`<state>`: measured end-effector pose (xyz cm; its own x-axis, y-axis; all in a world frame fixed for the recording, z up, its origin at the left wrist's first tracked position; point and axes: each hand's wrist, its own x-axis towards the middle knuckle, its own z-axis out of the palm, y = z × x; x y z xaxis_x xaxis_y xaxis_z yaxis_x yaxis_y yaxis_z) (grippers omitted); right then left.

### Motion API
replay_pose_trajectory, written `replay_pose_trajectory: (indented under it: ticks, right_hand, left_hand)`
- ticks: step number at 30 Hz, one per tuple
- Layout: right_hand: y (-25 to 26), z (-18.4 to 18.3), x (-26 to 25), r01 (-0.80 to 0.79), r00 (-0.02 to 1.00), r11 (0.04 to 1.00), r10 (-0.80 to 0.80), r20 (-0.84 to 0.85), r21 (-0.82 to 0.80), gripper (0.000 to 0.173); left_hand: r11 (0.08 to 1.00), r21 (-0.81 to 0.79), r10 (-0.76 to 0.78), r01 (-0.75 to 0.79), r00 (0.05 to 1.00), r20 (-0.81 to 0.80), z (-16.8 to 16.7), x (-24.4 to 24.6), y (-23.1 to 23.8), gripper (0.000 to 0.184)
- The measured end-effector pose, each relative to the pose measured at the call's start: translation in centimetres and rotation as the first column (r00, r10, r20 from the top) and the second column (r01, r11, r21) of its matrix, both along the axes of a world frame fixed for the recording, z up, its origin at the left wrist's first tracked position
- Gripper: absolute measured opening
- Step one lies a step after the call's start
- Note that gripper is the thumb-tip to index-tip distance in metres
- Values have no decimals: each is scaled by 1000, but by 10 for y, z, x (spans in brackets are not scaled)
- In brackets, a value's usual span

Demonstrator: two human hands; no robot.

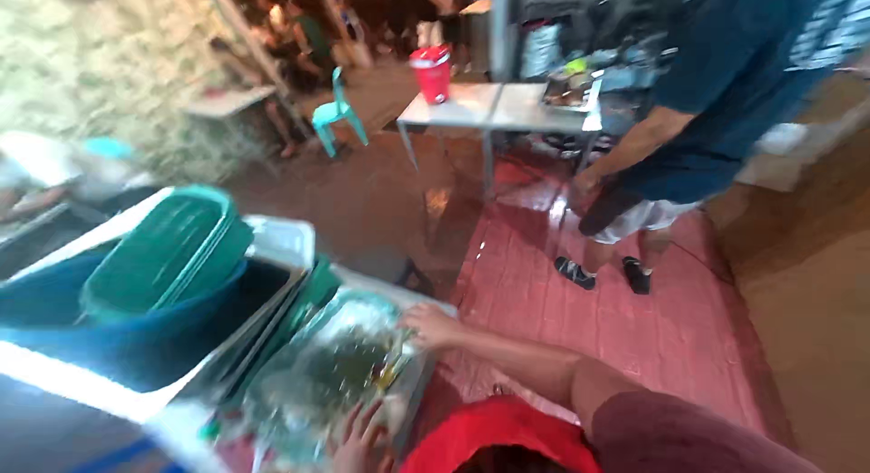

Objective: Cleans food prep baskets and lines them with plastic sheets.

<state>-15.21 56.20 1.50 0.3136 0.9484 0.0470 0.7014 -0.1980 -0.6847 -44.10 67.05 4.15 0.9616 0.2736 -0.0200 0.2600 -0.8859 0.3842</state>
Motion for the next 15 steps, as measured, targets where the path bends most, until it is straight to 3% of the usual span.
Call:
replay_pose_trajectory:
  ticks: [3,5,8,11,13,15]
  right_hand:
    - [10,-1,-15,-311,947,941,319,40,-134,42]
    - [12,-1,-5,-345,920,904,379,102,-251,43]
    - [7,7,18,-240,934,902,316,169,-357,40]
    - [0,15,36,-41,957,917,150,247,-396,38]
    - [-1,19,39,73,965,946,13,262,-316,35]
    - [0,22,27,87,975,985,-54,214,-149,27]
  left_hand:
    - [997,-64,31,-38,993,-115,4,23,0,31]
    - [997,-37,61,-63,997,-54,3,22,4,41]
    - [997,36,60,-63,996,66,7,4,10,55]
    - [987,90,120,-132,985,127,13,-22,10,29]
    - [967,82,219,-243,949,226,15,-36,9,14]
    - [938,33,318,-345,893,318,15,-47,10,16]
